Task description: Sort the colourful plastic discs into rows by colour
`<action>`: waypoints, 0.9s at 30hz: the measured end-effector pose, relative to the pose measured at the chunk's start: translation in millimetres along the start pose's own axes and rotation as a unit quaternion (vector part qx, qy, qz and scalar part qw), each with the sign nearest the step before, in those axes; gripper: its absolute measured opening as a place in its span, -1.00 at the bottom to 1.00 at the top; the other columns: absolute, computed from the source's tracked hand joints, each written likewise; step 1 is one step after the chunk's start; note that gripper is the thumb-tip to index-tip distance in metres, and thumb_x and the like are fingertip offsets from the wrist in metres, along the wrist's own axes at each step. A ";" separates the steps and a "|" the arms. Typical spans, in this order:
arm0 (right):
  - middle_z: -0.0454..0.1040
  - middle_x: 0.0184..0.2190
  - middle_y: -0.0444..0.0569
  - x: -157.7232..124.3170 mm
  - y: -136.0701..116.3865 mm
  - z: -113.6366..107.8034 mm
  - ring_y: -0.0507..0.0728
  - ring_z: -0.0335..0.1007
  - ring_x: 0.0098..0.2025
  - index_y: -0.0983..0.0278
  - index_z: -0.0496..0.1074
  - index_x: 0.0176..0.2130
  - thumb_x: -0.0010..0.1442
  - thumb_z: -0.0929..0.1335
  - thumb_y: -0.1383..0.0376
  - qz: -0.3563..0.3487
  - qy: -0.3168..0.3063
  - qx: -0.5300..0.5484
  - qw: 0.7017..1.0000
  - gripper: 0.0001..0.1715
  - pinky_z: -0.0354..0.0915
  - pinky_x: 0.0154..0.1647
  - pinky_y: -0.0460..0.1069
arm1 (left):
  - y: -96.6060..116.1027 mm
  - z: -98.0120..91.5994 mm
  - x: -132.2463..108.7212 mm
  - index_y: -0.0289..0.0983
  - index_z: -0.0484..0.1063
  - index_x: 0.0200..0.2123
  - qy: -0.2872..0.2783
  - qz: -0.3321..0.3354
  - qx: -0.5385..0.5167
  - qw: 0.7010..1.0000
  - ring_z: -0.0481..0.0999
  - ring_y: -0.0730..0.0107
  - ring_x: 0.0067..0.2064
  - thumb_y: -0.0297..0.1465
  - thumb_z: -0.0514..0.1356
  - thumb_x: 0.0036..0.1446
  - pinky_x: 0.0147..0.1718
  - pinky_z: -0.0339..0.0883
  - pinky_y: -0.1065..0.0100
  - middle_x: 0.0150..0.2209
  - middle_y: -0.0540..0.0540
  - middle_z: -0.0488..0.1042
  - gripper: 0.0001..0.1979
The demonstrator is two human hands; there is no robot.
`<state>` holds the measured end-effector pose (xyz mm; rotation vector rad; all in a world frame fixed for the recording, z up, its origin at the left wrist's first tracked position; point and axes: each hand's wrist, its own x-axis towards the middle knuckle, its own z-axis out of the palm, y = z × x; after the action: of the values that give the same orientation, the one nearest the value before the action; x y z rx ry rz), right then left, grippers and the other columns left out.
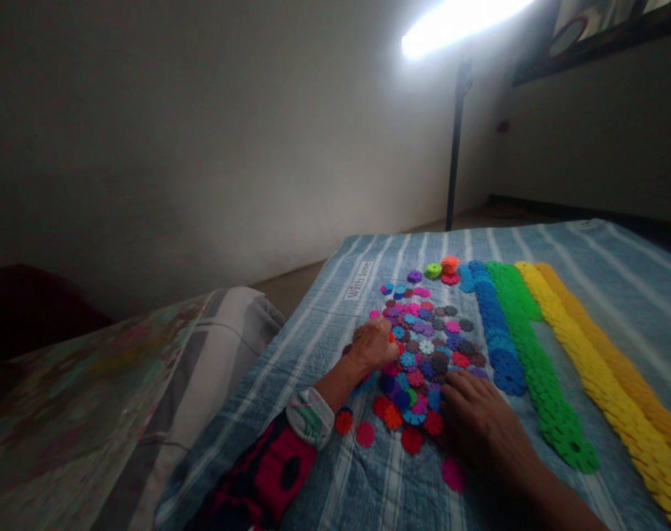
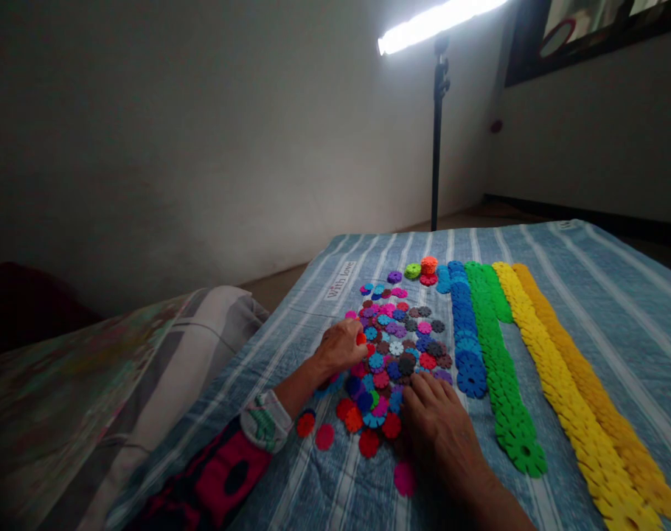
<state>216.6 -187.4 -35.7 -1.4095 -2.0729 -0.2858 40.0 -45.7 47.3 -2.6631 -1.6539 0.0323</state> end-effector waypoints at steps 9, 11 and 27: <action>0.51 -0.16 0.03 0.5 1.0 1.5 0.21 0.36 -0.07 0.23 0.44 -0.23 0.19 0.24 0.45 -0.011 0.012 -0.008 1.000 -0.77 0.20 -0.04 0.08 | 6.6 1.3 5.4 -0.31 0.44 -0.22 0.000 0.001 0.001 1.000 0.52 0.15 -0.10 -0.38 0.12 0.02 -0.13 0.39 0.26 -0.18 -0.23 0.52 -0.76; 0.51 -0.17 0.03 1.3 0.1 1.8 0.20 0.35 -0.07 0.23 0.43 -0.25 0.19 0.24 0.46 -0.008 0.020 -0.007 1.000 -0.77 0.20 -0.03 0.08 | 7.0 1.1 5.8 -0.32 0.43 -0.20 0.004 0.007 -0.002 1.000 0.51 0.13 -0.09 -0.39 0.11 0.03 -0.12 0.39 0.25 -0.17 -0.24 0.52 -0.75; 0.52 -0.13 0.04 0.4 -4.7 10.7 0.22 0.40 -0.05 0.20 0.44 -0.20 0.19 0.31 0.33 0.024 0.020 0.003 0.999 -0.84 0.26 -0.02 0.11 | 11.7 8.2 37.9 -0.26 0.39 -0.27 0.080 0.019 -0.065 0.995 0.50 0.27 -0.13 -0.44 0.09 0.06 -0.12 0.35 0.34 -0.19 -0.14 0.50 -0.85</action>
<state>208.4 -183.7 -43.2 -1.4375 -2.0021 -0.2863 67.0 -16.9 38.4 -2.7064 -1.6079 -0.2891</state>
